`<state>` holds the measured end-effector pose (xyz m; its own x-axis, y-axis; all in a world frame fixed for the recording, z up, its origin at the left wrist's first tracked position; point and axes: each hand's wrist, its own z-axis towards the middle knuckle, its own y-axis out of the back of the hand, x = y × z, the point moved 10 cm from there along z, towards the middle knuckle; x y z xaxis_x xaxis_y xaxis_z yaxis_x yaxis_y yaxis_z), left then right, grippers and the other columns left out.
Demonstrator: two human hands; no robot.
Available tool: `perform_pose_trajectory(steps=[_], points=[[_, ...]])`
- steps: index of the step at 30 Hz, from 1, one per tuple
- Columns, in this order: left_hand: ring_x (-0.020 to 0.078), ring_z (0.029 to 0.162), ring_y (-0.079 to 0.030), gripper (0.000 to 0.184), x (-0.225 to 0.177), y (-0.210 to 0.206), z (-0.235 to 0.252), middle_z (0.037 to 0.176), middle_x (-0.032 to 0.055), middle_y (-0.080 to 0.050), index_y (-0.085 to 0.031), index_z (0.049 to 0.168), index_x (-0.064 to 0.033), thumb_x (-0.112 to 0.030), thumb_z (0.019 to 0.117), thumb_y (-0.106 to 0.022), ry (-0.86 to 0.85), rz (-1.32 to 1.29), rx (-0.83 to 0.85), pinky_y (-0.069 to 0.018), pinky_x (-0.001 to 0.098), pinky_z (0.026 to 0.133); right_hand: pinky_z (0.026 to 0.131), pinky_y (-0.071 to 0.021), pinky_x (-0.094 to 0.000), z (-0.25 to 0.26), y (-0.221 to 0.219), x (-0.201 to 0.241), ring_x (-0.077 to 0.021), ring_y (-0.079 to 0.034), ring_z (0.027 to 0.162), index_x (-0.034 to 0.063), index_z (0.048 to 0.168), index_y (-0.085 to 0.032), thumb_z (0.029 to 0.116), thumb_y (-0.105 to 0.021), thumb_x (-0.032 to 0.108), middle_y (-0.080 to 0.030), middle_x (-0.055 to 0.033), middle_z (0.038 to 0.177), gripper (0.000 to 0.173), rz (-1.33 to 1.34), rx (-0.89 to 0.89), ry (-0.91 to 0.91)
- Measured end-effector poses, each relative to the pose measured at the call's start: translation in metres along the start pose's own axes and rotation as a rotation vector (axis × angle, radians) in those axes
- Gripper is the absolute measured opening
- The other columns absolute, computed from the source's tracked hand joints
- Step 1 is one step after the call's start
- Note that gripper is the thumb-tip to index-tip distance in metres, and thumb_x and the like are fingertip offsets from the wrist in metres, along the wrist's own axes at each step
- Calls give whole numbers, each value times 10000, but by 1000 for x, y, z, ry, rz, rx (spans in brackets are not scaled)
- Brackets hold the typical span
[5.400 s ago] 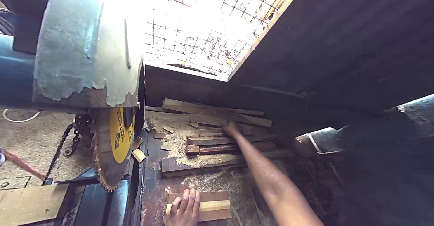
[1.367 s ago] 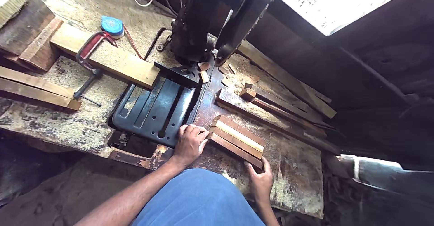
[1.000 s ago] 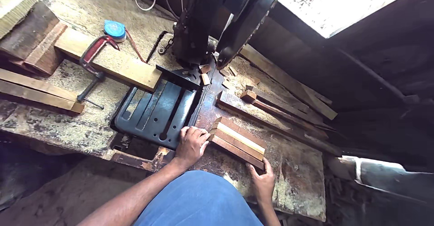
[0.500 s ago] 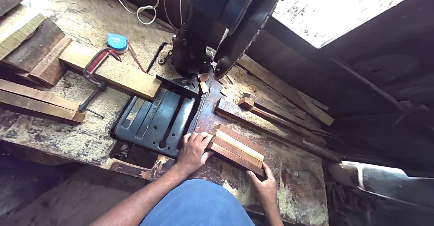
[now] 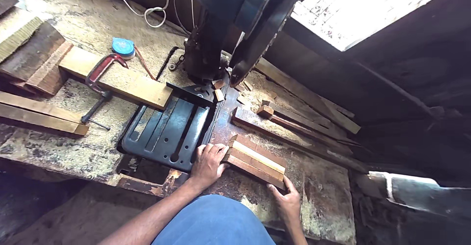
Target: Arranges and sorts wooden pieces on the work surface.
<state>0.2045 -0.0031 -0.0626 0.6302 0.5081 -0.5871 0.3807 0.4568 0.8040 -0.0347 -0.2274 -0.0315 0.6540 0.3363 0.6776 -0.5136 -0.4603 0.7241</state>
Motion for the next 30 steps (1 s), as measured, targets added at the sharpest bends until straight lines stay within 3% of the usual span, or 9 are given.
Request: perform_pose_trajectory(steps=[16, 20, 30], points=[[206, 1205, -579, 523, 1, 1, 2, 1381, -44, -624, -655, 1374, -256, -422, 884, -732, 8, -11, 12, -380, 508, 1070, 1021, -553, -379, 0, 0, 7, -191, -673, 1165, -8, 1363, -615, 775, -859, 215, -683, -164, 1278, 675, -19, 33, -56], [207, 1231, -568, 522, -1, 0, 0, 1394, -47, -614, -639, 1395, -258, -420, 902, -701, 5, 5, 7, -381, 507, 1082, 1029, -552, -377, -1, 3, 3, -182, -669, 1174, -3, 1369, -613, 783, -852, 231, -678, -157, 1291, 675, -12, 41, -47], [214, 1210, -609, 444, -3, 6, -4, 1346, -15, -658, -698, 1326, -227, -419, 927, -660, -63, -2, -83, -412, 518, 1080, 1048, -552, -415, -5, 4, -10, -216, -642, 1235, 24, 1477, -506, 812, -843, 213, -615, -177, 1389, 769, 41, -2, -78]])
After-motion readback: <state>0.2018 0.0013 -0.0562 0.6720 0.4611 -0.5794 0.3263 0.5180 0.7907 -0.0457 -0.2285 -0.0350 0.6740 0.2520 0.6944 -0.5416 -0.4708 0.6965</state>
